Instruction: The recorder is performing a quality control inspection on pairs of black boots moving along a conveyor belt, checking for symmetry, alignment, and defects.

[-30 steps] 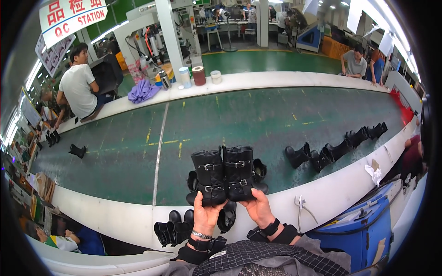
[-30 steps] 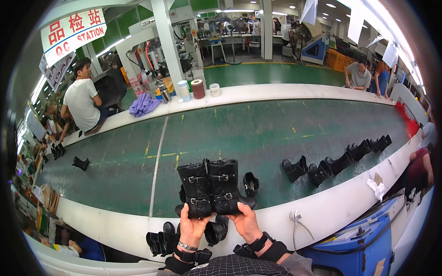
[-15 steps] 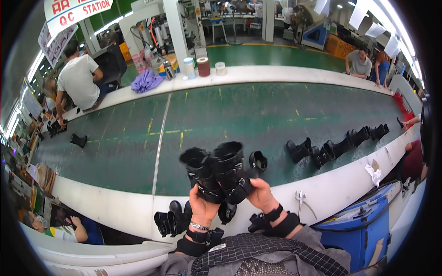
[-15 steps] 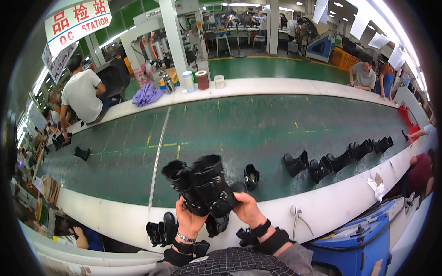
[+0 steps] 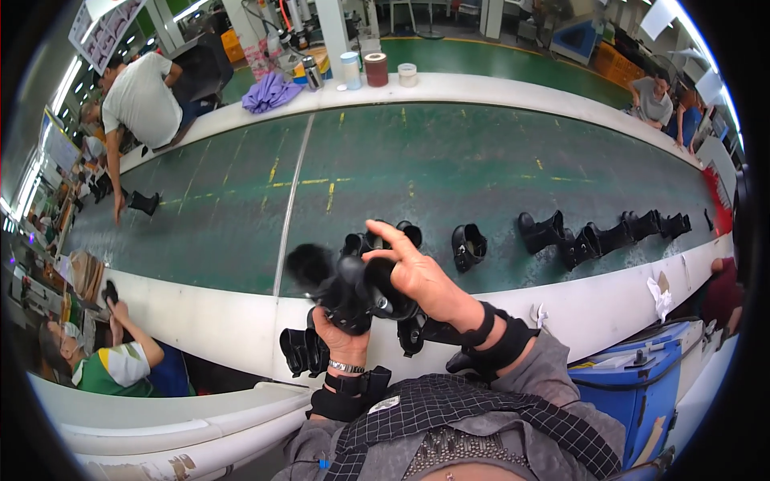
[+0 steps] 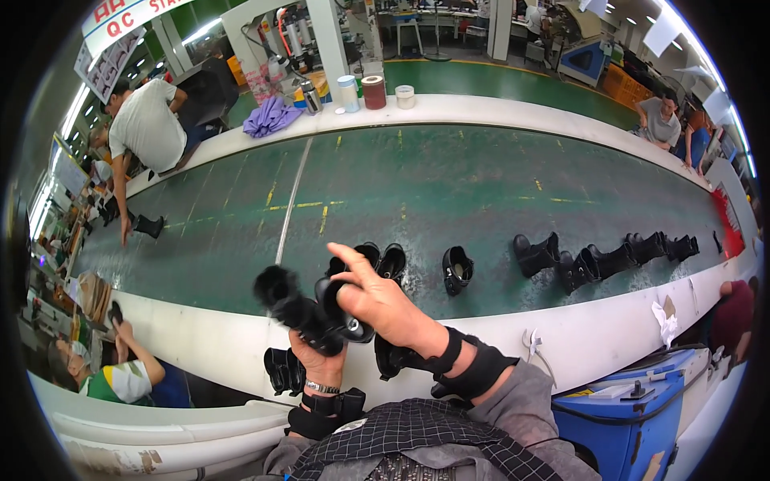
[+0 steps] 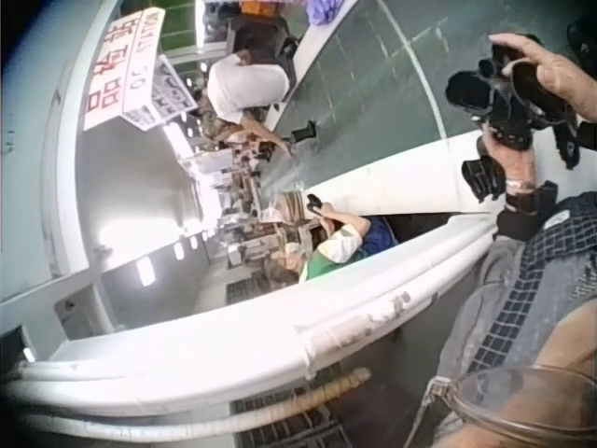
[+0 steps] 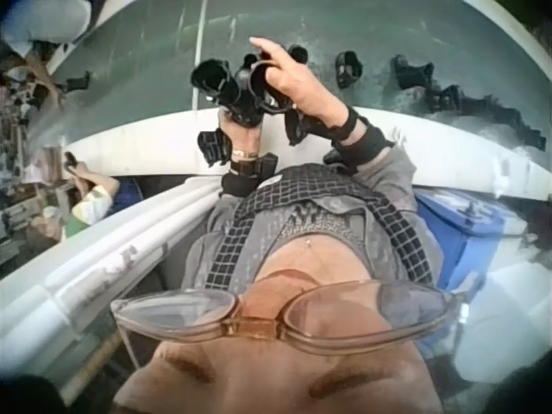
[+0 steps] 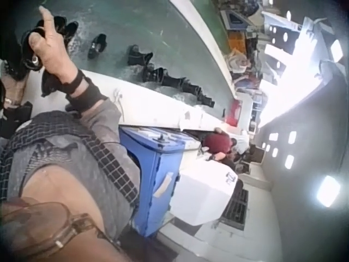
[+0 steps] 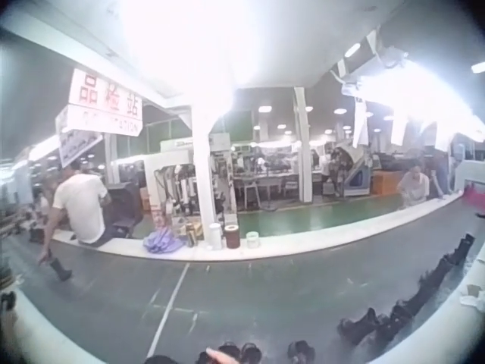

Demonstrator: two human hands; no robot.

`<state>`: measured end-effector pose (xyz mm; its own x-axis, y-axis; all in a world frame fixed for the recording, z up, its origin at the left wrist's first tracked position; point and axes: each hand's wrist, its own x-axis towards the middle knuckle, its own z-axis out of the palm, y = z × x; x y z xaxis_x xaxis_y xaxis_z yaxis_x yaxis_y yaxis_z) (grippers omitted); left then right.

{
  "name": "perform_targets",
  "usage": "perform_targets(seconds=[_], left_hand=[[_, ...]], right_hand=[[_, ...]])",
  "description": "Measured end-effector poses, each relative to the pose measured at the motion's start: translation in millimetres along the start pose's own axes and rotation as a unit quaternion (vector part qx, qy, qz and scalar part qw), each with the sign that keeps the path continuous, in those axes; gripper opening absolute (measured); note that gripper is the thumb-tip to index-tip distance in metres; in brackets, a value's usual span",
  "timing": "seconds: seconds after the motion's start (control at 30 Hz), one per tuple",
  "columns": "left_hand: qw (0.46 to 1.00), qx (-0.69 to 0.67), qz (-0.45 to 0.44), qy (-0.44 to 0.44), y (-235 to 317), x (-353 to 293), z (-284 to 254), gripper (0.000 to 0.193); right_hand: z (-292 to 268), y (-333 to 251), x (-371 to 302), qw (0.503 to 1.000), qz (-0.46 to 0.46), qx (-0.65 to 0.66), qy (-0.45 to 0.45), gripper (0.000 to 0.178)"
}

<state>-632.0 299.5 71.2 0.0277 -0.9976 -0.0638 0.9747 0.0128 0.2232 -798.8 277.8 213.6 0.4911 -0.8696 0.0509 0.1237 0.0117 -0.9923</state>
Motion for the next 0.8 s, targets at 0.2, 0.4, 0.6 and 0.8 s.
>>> perform_targets(seconds=[0.2,0.4,0.6,0.8], left_hand=[[0.99,0.091,0.083,0.062,11,4,5,0.053],[0.98,0.07,0.148,0.11,25,14,-11,0.058],[0.957,0.095,0.157,0.225,20,28,-42,0.059],[0.935,0.177,0.071,0.299,0,27,-46,0.038]], right_hand=[[12,-6,42,0.931,-0.043,-0.356,-0.06,0.091],[21,32,120,0.946,0.027,-0.314,-0.08,0.049],[38,48,191,0.941,0.01,-0.331,-0.077,0.028],[75,148,249,0.907,-0.153,-0.393,0.005,0.023]])
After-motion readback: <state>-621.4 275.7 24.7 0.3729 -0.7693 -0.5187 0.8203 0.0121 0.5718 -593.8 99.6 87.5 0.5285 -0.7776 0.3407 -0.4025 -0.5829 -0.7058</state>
